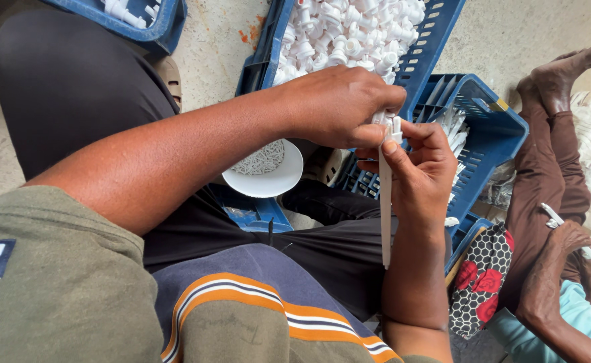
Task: The person sits on the floor and assembles white plastic components by inserting a long rod into a connector and securing it with a small fastener. They repeat this process for multiple units, placing the finished assemblies into a blue crate.
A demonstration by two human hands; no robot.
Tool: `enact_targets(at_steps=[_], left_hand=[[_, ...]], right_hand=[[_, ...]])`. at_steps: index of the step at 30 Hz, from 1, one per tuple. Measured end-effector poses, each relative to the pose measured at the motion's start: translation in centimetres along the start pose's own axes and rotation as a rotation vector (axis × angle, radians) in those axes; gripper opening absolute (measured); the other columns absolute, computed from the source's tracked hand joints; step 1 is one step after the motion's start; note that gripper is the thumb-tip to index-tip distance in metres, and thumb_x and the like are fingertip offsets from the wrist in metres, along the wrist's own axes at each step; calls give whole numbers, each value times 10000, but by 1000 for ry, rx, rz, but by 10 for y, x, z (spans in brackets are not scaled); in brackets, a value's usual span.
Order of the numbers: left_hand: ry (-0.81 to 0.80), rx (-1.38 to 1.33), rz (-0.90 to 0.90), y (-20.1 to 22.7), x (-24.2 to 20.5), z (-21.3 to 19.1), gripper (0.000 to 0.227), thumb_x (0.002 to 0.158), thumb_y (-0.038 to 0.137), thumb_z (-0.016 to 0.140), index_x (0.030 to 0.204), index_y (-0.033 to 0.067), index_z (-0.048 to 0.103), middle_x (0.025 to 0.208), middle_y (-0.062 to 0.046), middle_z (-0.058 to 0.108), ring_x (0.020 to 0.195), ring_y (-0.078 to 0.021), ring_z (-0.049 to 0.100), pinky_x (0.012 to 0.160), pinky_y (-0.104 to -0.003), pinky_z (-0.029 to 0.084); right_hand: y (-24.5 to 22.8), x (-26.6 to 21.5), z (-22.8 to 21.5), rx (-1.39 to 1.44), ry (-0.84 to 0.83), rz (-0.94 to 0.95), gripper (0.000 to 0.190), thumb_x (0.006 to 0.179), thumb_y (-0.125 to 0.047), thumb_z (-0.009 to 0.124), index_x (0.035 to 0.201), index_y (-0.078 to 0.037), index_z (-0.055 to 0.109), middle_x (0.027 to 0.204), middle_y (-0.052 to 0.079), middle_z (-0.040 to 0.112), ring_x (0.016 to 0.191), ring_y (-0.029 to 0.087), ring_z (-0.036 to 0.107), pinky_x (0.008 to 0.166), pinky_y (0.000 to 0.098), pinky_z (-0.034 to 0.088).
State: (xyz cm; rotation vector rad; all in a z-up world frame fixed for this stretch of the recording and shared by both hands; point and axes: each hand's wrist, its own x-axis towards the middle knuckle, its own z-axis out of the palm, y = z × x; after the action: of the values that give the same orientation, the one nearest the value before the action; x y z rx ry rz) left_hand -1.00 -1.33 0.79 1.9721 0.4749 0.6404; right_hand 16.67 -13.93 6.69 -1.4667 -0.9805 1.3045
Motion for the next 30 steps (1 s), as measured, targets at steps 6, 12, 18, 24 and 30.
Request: enact_targets(at_steps=[6,12,18,24,30], left_hand=[[-27,-21,10,-6,-3,1,350,850,392,674,976,66,649,845,-144,694,804,-341,704,680,-485,524],[-23,-47,28,-6,-8,-3,348,872,361,660,1054,65,668,861,-148,705,820,-331,712,689,-483,525],[21,-24,28,1,-22,-26,321,878,315,655,1057,49,658,859,-158,705,804,-322,722,693,-472,531],[83,-44,58,11,-39,-43,333,884,335,668,1046,46,646,778,-164,686,757,-329,717,678,-471,525],[147,-29,116,19,-56,-54,322,878,322,679,1055,56,634,722,-148,668,710,-316,699,643,-477,501]], right_hand=[[-1,0,3,14,-55,63,277,1030,-39,689,1235,17,511,1198,206,674,1005,310,757,879,443,677],[-6,-1,-18,78,-264,93,429,984,-95,720,1322,-43,461,1336,205,591,1152,357,715,956,497,630],[17,20,-55,-92,-238,279,268,1076,-190,609,1251,-12,514,1222,168,672,1143,311,711,924,474,622],[106,38,-16,-620,-641,670,312,1014,-217,600,1259,-27,627,1059,136,745,969,246,741,827,365,620],[254,41,58,-1220,-992,384,425,899,-84,622,1320,-24,617,1171,189,695,1049,291,683,913,397,562]])
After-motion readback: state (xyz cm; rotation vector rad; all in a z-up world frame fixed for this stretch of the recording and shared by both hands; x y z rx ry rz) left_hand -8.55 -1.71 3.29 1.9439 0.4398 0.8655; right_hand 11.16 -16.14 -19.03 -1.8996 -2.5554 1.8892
